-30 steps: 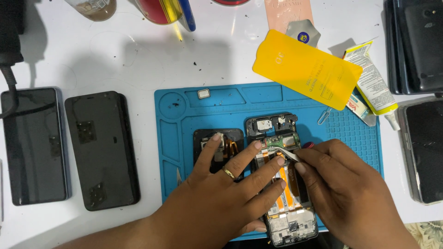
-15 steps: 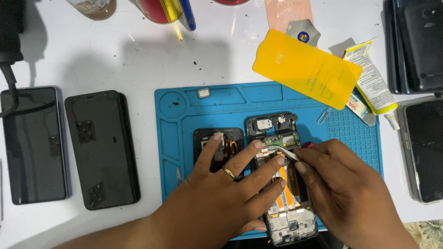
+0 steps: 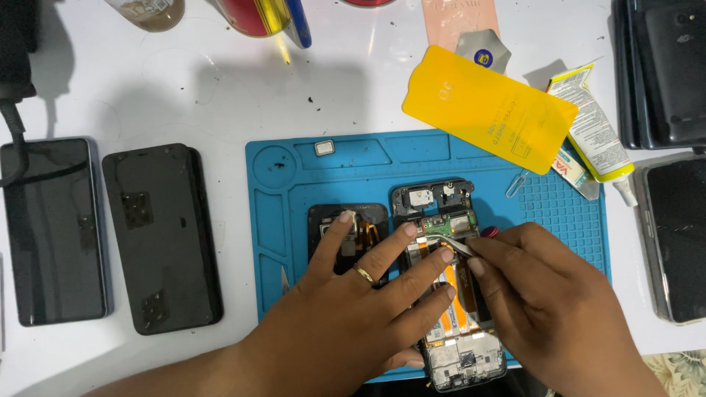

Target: Disassembling a mobile phone by removing the motherboard, battery, and internal ribbon cables using specialized tools.

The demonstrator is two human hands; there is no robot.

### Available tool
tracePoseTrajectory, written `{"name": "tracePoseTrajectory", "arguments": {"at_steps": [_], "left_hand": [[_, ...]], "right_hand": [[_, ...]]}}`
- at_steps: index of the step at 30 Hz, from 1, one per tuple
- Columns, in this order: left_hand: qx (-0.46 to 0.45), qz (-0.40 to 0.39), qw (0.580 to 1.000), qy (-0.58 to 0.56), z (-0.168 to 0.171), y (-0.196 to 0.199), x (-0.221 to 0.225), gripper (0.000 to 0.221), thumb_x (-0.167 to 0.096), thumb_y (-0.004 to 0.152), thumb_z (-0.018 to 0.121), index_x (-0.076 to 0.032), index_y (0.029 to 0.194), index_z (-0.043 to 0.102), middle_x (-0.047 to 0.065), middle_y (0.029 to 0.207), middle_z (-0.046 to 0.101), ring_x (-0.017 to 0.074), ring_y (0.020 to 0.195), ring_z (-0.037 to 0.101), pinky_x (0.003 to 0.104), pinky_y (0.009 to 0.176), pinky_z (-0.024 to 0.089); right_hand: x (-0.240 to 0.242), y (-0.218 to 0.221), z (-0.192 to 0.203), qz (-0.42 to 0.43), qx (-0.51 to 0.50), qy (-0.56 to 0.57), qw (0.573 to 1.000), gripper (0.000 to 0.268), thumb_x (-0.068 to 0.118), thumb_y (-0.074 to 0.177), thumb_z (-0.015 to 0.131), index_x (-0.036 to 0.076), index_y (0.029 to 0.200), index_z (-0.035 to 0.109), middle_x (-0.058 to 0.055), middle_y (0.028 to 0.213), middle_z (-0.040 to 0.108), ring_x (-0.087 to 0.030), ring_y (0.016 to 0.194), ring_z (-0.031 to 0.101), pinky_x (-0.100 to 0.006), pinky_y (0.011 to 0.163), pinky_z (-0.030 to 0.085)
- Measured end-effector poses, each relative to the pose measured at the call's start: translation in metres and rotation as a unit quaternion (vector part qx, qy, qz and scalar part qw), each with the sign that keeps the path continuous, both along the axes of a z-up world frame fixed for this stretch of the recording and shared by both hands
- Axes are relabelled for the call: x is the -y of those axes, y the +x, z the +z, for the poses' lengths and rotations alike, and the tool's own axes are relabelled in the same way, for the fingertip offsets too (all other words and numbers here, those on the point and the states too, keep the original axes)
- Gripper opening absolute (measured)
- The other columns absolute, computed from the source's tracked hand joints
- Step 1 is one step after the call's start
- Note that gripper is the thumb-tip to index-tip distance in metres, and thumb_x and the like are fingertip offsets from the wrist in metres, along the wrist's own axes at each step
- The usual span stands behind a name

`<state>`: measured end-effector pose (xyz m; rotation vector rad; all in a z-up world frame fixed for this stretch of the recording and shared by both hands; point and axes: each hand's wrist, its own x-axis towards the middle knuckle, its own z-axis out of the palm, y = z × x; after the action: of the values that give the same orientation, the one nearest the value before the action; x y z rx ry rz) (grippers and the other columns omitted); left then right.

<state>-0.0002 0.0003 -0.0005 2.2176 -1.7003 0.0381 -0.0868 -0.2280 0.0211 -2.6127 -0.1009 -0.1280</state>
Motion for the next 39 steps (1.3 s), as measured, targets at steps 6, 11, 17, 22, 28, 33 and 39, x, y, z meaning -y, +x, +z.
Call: {"name": "tracePoseTrajectory", "arguments": {"at_steps": [6,11,17,22,28,33,39], "left_hand": [[0.02,0.006,1.0,-0.003,0.001,-0.001,-0.001,0.082,-0.068,0.07,0.083,-0.029,0.139,0.061,0.001,0.155,0.053,0.0324,0.146,0.045,0.071,0.105,0.041],[0.015,-0.005,1.0,0.002,-0.001,0.001,-0.002,0.082,-0.07,0.076,0.079,-0.029,0.144,0.058,0.002,0.157,0.05,0.0316,0.148,0.043,0.071,0.105,0.04],[0.034,0.003,0.999,-0.006,-0.003,-0.002,-0.002,0.085,-0.071,0.07,0.081,-0.03,0.142,0.06,0.001,0.157,0.051,0.0295,0.148,0.041,0.071,0.107,0.038],[0.027,0.001,1.0,0.001,-0.003,-0.002,-0.002,0.086,-0.071,0.071,0.08,-0.029,0.143,0.059,0.001,0.156,0.051,0.03,0.147,0.042,0.071,0.104,0.04],[0.027,0.002,1.0,0.006,-0.003,-0.002,-0.001,0.084,-0.069,0.072,0.079,-0.028,0.143,0.058,0.001,0.158,0.05,0.0311,0.148,0.042,0.073,0.107,0.037],[0.023,0.003,1.0,0.0,-0.002,-0.002,-0.003,0.078,-0.066,0.077,0.076,-0.026,0.142,0.06,0.002,0.158,0.051,0.0326,0.148,0.044,0.073,0.108,0.035],[0.021,0.008,1.0,-0.009,-0.003,-0.004,-0.004,0.078,-0.064,0.076,0.078,-0.026,0.141,0.061,0.001,0.153,0.057,0.0331,0.143,0.051,0.072,0.109,0.034]], "right_hand": [[0.0,0.0,0.005,-0.04,-0.017,-0.005,0.999,0.023,0.013,0.095,0.061,0.004,0.116,0.068,-0.009,0.101,0.069,-0.023,0.09,0.07,-0.034,0.082,0.054],[0.012,-0.005,0.001,-0.153,-0.085,-0.029,0.984,0.028,0.014,0.097,0.057,0.007,0.124,0.062,-0.011,0.114,0.069,-0.033,0.101,0.069,-0.044,0.085,0.051],[0.01,0.025,0.005,-0.111,-0.124,-0.027,0.986,0.038,0.027,0.093,0.065,0.011,0.127,0.064,-0.007,0.098,0.074,-0.029,0.086,0.071,-0.042,0.077,0.053],[0.002,0.034,0.006,-0.068,-0.075,-0.002,0.995,0.024,0.017,0.093,0.066,0.011,0.116,0.072,-0.006,0.095,0.074,-0.026,0.087,0.071,-0.038,0.08,0.053],[0.015,0.041,0.002,-0.018,-0.065,-0.106,0.992,0.029,0.021,0.088,0.071,0.023,0.116,0.075,-0.003,0.091,0.06,-0.028,0.071,0.066,-0.047,0.054,0.052],[0.022,0.047,0.005,0.115,-0.009,-0.278,0.954,0.029,0.021,0.085,0.068,0.027,0.114,0.067,0.001,0.101,0.058,-0.035,0.06,0.063,-0.051,0.039,0.048],[0.02,0.04,0.0,0.176,0.063,-0.275,0.943,0.025,0.017,0.097,0.064,0.006,0.119,0.064,-0.008,0.103,0.059,-0.031,0.078,0.063,-0.046,0.054,0.051]]}}
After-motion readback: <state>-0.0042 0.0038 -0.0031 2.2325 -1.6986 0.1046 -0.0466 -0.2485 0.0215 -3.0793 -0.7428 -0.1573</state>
